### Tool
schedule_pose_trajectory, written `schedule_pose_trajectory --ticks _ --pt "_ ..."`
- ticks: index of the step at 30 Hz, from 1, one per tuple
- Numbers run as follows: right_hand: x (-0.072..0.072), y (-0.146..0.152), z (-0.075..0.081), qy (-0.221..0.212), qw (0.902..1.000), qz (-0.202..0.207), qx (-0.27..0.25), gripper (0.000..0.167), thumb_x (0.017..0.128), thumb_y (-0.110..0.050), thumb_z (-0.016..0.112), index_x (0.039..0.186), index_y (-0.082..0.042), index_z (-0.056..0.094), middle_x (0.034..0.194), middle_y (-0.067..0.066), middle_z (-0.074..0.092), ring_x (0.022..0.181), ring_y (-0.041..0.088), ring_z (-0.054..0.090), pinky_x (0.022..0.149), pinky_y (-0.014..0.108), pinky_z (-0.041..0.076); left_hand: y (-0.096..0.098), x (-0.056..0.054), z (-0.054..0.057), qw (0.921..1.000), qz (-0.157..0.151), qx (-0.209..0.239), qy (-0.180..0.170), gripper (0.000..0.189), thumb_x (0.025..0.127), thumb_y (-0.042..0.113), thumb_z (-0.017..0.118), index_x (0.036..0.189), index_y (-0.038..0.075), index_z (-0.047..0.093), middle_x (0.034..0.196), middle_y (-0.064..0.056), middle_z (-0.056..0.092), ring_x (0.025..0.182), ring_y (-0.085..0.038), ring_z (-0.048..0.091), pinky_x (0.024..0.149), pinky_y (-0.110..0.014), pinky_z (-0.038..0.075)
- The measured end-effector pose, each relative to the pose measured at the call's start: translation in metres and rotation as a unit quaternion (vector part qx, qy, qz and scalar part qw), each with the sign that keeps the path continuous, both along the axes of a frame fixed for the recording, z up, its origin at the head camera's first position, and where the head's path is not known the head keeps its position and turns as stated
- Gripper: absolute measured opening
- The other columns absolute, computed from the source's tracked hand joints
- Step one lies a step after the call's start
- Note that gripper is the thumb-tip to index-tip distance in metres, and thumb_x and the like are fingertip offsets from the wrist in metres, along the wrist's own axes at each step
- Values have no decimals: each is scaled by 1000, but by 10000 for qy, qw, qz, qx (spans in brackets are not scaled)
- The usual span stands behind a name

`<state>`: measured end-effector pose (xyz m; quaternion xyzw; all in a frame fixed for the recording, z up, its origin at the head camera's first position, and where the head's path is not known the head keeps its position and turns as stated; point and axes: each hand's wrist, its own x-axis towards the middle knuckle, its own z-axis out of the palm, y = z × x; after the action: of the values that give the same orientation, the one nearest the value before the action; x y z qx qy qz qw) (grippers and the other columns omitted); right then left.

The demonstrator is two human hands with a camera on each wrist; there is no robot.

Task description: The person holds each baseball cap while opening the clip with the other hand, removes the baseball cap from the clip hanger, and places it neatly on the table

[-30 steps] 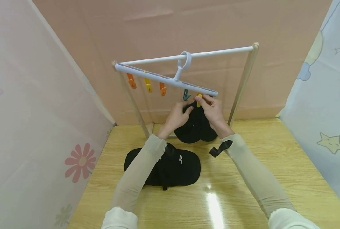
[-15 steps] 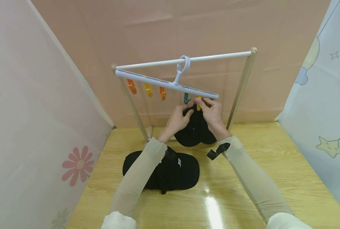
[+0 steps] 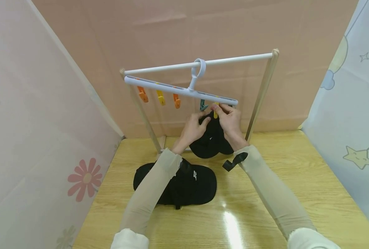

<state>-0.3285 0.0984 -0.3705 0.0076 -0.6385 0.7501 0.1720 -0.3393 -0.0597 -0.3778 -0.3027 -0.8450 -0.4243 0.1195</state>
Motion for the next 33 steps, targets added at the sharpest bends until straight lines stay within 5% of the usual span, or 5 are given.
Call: schedule_pose_trajectory --ticks 6,13,18,22,33 --pt "0 0 0 42 10000 -32 13 37 101 -18 75 129 6 73 94 -12 81 104 8 73 103 28 56 -1 0 1 10000 -53 17 17 28 110 13 61 130 -1 73 125 -17 76 78 -21 63 76 -29 49" --pt "0 0 0 154 9999 -24 -38 37 101 -16 75 129 8 73 90 -13 79 99 7 73 93 21 57 -4 1 0 10000 -63 -48 -15 26 110 14 61 127 0 75 109 -15 77 63 -17 53 67 -25 45" --pt "-1 2 0 116 9999 -23 38 37 101 -20 76 128 4 75 92 -13 79 104 10 72 100 27 56 -7 2 1 9999 -8 -143 -65 29 110 15 60 132 1 73 129 -15 76 89 -21 71 83 -31 55" --pt "0 5 1 69 9999 2 118 37 100 -24 76 127 2 76 95 -11 80 107 12 70 105 33 54 -9 4 3 9997 18 -187 -126 31 110 14 60 136 1 71 135 -15 73 115 -27 73 98 -39 58" --pt "3 4 1 107 9999 89 79 41 101 -23 75 132 5 73 99 -8 80 109 11 72 114 43 50 -24 4 -2 9996 136 -60 -245 27 110 14 60 130 1 74 131 -14 75 122 -28 71 106 -41 56"
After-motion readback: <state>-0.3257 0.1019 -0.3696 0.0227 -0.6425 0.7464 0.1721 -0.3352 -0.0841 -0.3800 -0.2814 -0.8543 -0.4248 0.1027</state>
